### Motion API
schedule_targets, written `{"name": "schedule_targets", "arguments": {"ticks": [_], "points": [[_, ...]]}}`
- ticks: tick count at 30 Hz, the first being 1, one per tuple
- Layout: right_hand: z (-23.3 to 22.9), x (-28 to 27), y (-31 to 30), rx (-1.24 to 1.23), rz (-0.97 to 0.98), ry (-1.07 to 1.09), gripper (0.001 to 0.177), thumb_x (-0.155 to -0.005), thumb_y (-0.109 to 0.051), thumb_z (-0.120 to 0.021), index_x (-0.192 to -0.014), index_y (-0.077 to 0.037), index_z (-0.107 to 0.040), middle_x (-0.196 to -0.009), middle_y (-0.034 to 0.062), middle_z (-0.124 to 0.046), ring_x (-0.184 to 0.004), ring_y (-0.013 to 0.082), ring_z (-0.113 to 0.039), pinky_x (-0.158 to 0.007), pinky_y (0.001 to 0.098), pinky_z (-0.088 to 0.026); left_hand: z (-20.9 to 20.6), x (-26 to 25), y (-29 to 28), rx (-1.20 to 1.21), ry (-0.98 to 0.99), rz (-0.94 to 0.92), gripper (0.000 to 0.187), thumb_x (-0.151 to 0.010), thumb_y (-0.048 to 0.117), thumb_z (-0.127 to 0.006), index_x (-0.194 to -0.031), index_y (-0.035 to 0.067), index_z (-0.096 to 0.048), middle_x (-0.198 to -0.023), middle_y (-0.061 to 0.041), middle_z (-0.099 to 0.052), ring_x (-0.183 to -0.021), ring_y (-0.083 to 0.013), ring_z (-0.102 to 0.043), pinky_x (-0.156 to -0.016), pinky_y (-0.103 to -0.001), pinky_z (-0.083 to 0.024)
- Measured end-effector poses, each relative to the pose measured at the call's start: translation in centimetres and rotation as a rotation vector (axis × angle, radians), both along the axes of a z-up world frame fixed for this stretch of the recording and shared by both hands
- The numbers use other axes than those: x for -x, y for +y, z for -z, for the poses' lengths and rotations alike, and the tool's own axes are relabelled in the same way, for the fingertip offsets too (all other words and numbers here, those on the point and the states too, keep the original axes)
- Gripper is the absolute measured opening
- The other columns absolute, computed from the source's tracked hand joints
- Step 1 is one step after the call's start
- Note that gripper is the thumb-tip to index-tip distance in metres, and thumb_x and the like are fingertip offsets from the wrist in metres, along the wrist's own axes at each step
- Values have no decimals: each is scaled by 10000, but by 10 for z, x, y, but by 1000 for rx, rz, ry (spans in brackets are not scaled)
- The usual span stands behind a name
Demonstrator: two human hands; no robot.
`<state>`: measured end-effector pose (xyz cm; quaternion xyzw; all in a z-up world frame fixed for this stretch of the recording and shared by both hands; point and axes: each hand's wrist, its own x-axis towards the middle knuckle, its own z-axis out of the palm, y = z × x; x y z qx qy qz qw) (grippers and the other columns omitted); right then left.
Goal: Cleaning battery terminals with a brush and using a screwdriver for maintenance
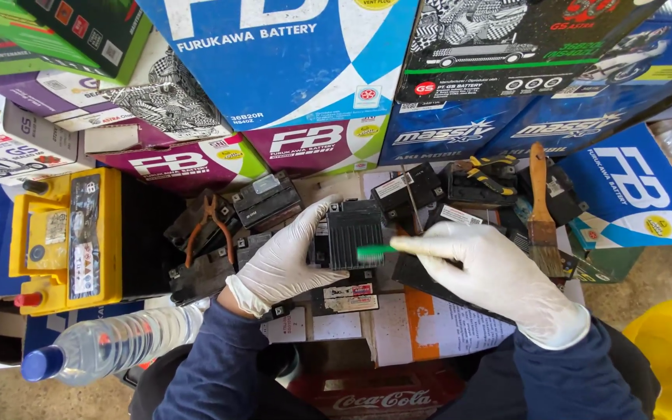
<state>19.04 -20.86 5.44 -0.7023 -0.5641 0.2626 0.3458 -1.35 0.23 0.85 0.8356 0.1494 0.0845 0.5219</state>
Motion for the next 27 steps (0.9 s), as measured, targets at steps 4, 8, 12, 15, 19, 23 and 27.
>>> {"name": "schedule_targets", "arguments": {"ticks": [4, 8, 12, 15, 19, 23, 27], "points": [[6, 1, 8, -46, 53, -48, 344, -938, -84, -620, -1217, -214, -774, -968, 91, -788, -908, 258, -759, -795, 377, -577, -1, -1, 0, 12, 7, -8, 1072, -631, 255, -955, -1548, 127, -414, -1519, -249, -478, -1432, -434, -408, -1181, -541, -319], [-12, 3, 2, 128, -60, 38, 357, -929, -79, -591, -1182, -211, -806, -945, 90, -826, -886, 245, -780, -848, 396, -582, -15, -1, -6, 43, 15, 0, 1031, -669, 169, -915, -1558, 103, -395, -1531, -273, -458, -1435, -477, -379, -1176, -580, -302], [-4, 1, 3, 139, -20, 29, 379, -925, -85, -590, -1203, -237, -798, -953, 61, -826, -887, 220, -783, -852, 383, -585, -8, -1, -2, 27, 37, 0, 1063, -653, 244, -943, -1557, 121, -398, -1537, -262, -451, -1441, -456, -379, -1178, -576, -311], [8, 0, 5, -3, 83, -142, 392, -950, -91, -609, -1299, -231, -721, -1028, 62, -763, -970, 245, -733, -818, 374, -574, -7, -2, -3, 17, 29, -10, 1045, -665, 229, -942, -1554, 121, -404, -1529, -267, -460, -1434, -468, -381, -1174, -581, -312], [-2, 1, 1, 9, -10, -95, 362, -932, -82, -603, -1220, -224, -769, -955, 84, -790, -902, 274, -760, -804, 406, -588, -6, -2, 0, 24, 25, 1, 1054, -665, 234, -938, -1561, 137, -394, -1541, -256, -450, -1441, -461, -371, -1178, -578, -305], [18, 0, 6, -78, 69, -245, 395, -960, -114, -609, -1308, -271, -708, -1016, 57, -753, -959, 241, -723, -806, 378, -582, -9, -2, -1, 1, 13, 10, 1039, -678, 226, -938, -1554, 101, -394, -1529, -277, -455, -1432, -475, -380, -1178, -580, -303], [21, 1, 11, -93, 72, -297, 373, -975, -125, -601, -1295, -275, -720, -1006, 15, -755, -931, 191, -722, -815, 321, -570, -5, -2, -1, 15, -22, 9, 1042, -680, 229, -944, -1558, 105, -397, -1538, -272, -452, -1445, -468, -362, -1180, -583, -291]]}}
